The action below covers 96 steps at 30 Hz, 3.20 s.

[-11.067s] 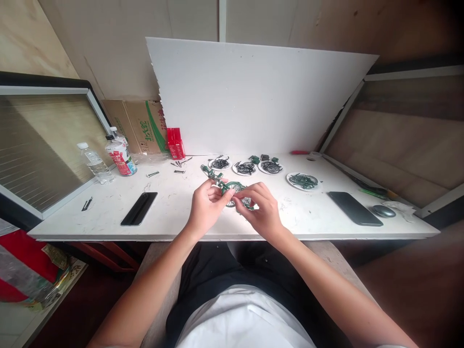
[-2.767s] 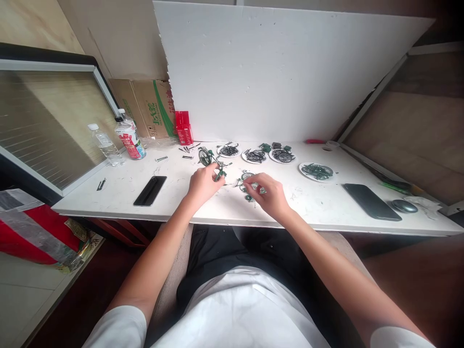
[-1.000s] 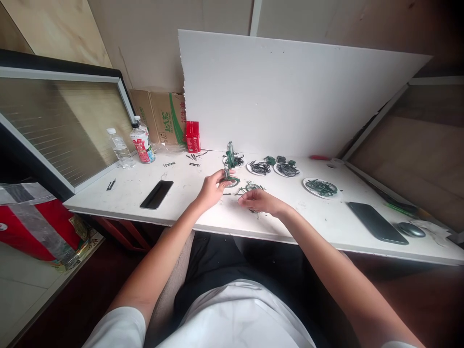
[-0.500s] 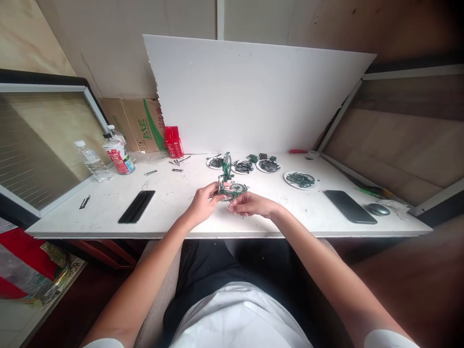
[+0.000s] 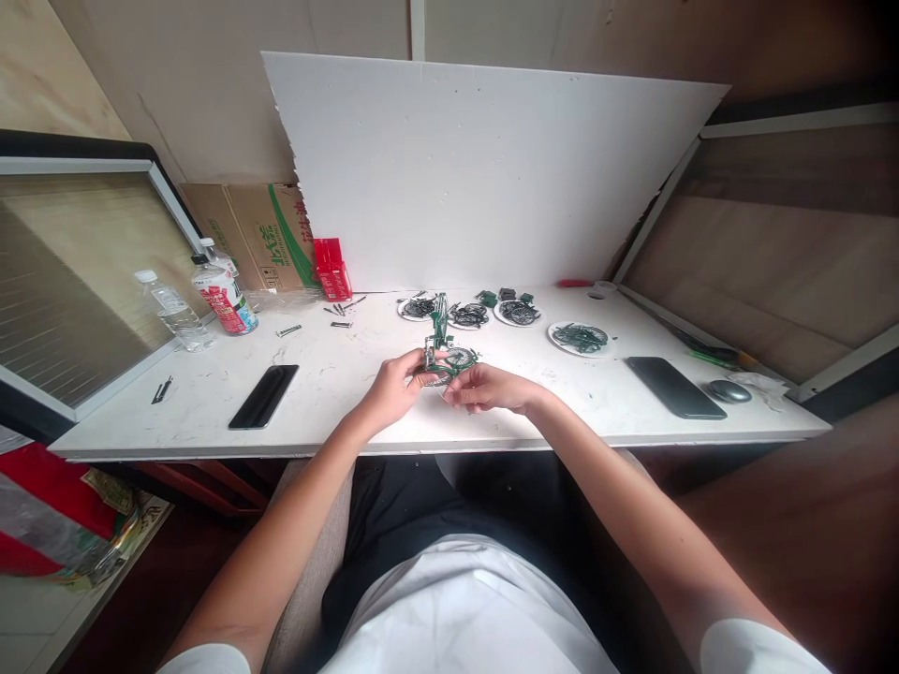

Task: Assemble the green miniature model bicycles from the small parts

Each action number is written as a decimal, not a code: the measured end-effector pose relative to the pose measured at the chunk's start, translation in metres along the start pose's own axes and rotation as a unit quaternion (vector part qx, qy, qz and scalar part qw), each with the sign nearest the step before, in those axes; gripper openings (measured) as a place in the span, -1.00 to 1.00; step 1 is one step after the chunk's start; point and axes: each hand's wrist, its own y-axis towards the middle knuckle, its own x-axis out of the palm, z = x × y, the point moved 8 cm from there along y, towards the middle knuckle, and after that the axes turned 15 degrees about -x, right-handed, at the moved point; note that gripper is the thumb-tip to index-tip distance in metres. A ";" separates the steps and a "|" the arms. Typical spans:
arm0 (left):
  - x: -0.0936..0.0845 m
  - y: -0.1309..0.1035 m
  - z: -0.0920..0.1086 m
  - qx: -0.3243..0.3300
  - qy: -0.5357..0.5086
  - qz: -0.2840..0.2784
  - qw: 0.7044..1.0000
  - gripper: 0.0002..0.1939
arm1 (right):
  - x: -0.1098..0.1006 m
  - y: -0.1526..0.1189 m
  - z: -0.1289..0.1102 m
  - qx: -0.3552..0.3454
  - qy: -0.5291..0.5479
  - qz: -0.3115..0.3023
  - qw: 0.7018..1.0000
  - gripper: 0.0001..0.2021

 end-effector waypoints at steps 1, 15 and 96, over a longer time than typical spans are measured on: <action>0.000 0.000 0.000 0.002 0.001 -0.003 1.000 -0.60 | 0.000 0.000 0.001 0.001 -0.001 0.000 1.000 -0.58; 0.001 0.003 -0.005 0.013 -0.003 -0.018 1.000 -0.60 | -0.012 -0.002 0.015 0.012 -0.001 0.012 1.000 -0.51; -0.004 -0.004 -0.001 0.030 -0.009 0.107 0.994 -0.61 | -0.001 -0.002 -0.010 -0.105 0.046 0.276 0.954 -0.40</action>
